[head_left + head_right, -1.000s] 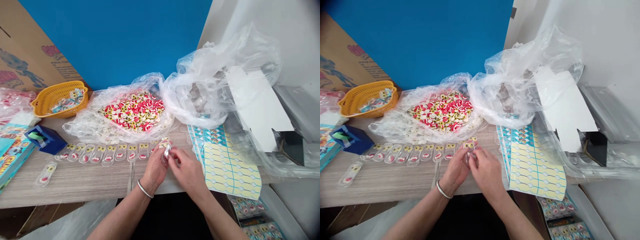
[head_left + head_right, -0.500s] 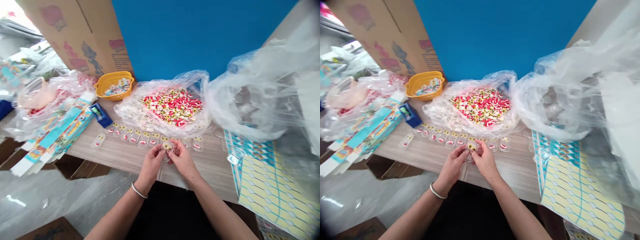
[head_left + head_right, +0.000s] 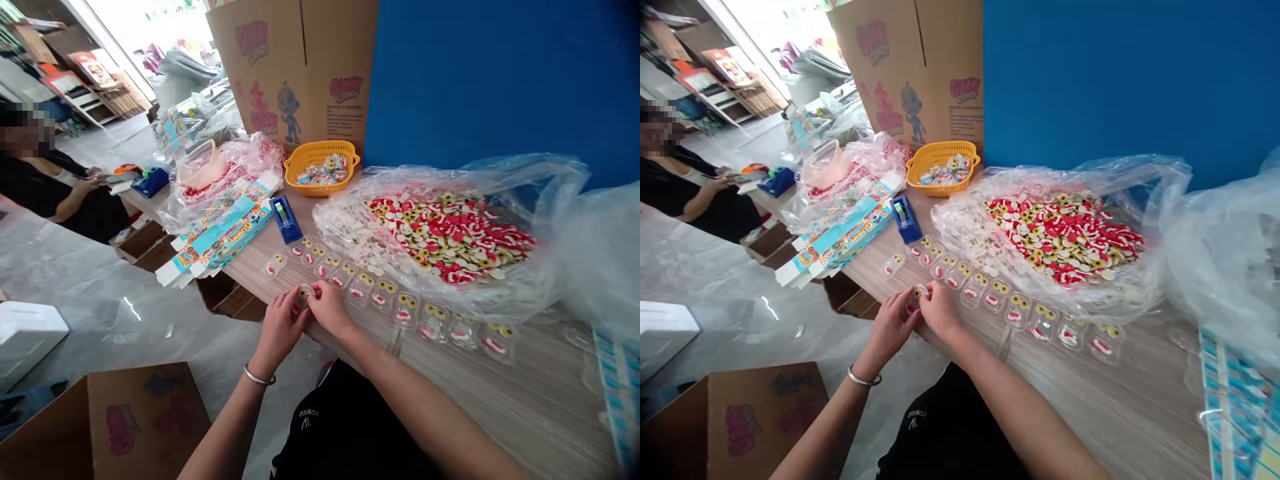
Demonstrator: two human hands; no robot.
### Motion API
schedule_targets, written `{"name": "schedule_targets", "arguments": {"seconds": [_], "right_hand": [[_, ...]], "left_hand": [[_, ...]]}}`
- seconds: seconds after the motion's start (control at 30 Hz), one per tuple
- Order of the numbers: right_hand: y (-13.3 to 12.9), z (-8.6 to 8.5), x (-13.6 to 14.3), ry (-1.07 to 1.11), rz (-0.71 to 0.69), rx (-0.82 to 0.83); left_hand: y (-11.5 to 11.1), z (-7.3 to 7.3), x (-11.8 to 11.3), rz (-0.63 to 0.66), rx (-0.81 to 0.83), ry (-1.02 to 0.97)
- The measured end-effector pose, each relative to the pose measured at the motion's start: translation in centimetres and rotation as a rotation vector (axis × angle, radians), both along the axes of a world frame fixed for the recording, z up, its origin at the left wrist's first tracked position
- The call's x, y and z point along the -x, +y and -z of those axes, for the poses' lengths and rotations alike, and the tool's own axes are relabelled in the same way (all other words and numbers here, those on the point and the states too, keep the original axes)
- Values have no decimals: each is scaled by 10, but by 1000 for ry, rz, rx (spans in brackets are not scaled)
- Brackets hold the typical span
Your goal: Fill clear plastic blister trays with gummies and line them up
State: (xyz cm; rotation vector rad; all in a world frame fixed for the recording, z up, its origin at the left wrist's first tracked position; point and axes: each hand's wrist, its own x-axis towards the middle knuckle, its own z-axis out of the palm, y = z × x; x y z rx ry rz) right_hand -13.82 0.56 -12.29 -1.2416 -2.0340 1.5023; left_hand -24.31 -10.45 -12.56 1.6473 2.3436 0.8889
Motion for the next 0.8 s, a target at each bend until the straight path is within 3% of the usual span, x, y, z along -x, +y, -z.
{"name": "schedule_targets", "arguments": {"seconds": [0.1, 0.2, 0.33, 0.5, 0.67, 0.8], "right_hand": [[-1, -8, 4, -155, -108, -178], [-4, -18, -4, -271, -152, -277], [-13, -26, -35, -238, -197, -276], [-32, -28, -93, -75, -257, -152], [-51, -21, -151, 9, -165, -14], [-64, -29, -201, 13, 5, 16]], "left_hand": [[-3, 9, 7, 37, 15, 166], [1, 15, 10, -16, 13, 258], [15, 17, 17, -103, 20, 345], [39, 16, 27, -164, 18, 407], [53, 7, 31, -173, 20, 431], [44, 1, 29, -112, 24, 415]]}}
